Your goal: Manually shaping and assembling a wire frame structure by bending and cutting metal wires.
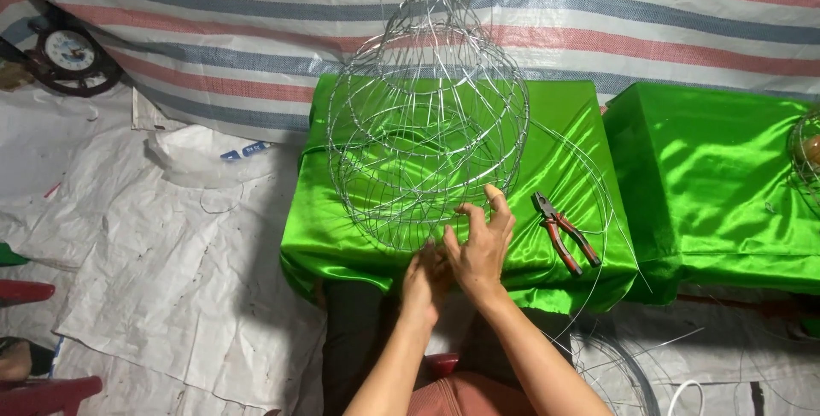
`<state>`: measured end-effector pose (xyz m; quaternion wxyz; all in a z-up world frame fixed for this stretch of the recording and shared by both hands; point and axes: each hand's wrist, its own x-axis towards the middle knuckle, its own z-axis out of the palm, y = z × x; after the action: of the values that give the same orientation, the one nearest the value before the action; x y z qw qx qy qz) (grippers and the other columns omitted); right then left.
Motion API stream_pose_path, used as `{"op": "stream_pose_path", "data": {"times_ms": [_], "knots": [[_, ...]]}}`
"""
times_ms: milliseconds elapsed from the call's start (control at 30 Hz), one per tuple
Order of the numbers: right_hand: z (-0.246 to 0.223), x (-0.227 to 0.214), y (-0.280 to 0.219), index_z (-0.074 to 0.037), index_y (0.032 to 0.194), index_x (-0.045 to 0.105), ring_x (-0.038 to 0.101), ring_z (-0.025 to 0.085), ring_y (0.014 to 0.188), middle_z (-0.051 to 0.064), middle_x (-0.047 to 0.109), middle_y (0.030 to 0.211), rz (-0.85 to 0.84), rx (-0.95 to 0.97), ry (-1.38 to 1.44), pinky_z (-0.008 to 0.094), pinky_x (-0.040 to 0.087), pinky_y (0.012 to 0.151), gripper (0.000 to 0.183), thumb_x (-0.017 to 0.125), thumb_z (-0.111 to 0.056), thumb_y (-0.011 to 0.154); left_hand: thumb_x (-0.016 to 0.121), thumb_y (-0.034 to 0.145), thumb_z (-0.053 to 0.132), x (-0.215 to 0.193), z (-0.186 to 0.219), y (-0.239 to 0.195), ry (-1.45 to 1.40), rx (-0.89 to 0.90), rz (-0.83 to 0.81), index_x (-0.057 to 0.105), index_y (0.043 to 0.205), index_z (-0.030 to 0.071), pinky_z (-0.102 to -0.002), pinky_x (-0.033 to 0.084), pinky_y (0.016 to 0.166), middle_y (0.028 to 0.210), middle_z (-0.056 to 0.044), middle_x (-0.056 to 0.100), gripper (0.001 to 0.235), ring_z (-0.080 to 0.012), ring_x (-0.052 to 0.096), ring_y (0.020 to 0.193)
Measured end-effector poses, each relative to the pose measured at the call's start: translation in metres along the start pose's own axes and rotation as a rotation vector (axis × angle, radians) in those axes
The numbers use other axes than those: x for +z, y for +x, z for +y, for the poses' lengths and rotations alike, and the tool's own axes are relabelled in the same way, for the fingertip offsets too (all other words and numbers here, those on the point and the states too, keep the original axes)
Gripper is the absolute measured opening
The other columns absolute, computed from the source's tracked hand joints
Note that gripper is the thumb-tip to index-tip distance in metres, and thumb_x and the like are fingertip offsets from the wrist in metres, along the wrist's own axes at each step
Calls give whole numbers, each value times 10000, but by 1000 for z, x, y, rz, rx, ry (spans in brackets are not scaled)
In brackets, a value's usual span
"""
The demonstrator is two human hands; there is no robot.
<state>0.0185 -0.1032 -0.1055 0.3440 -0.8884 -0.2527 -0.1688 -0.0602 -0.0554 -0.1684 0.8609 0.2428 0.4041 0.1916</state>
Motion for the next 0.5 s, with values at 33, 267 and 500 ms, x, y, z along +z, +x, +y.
{"op": "stream_pose_path", "data": {"times_ms": [33,267,500], "knots": [[1,0,0,-140,991,635,444,326,1239,114,307,1496,6,-11,1,429,467,930,296,814,-120,756,694,972,252,-4,-7,6,-103,-14,-25,639,1142,81,-508,549,892,1079,-158,666,247,-362,690,1038],[5,-7,0,-164,1127,644,431,320,1284,110,289,1500,17,-130,71,437,444,1015,376,819,-170,794,683,966,191,-3,-20,15,-372,-137,-59,666,1022,191,-315,502,817,964,9,748,59,-151,640,828],[36,11,-32,-173,1222,647,484,325,1290,122,382,1431,53,-141,258,398,473,1019,406,766,-125,836,599,1033,191,0,-12,6,-142,-79,28,637,1078,175,-393,524,896,1072,-100,777,62,-237,703,887]]}}
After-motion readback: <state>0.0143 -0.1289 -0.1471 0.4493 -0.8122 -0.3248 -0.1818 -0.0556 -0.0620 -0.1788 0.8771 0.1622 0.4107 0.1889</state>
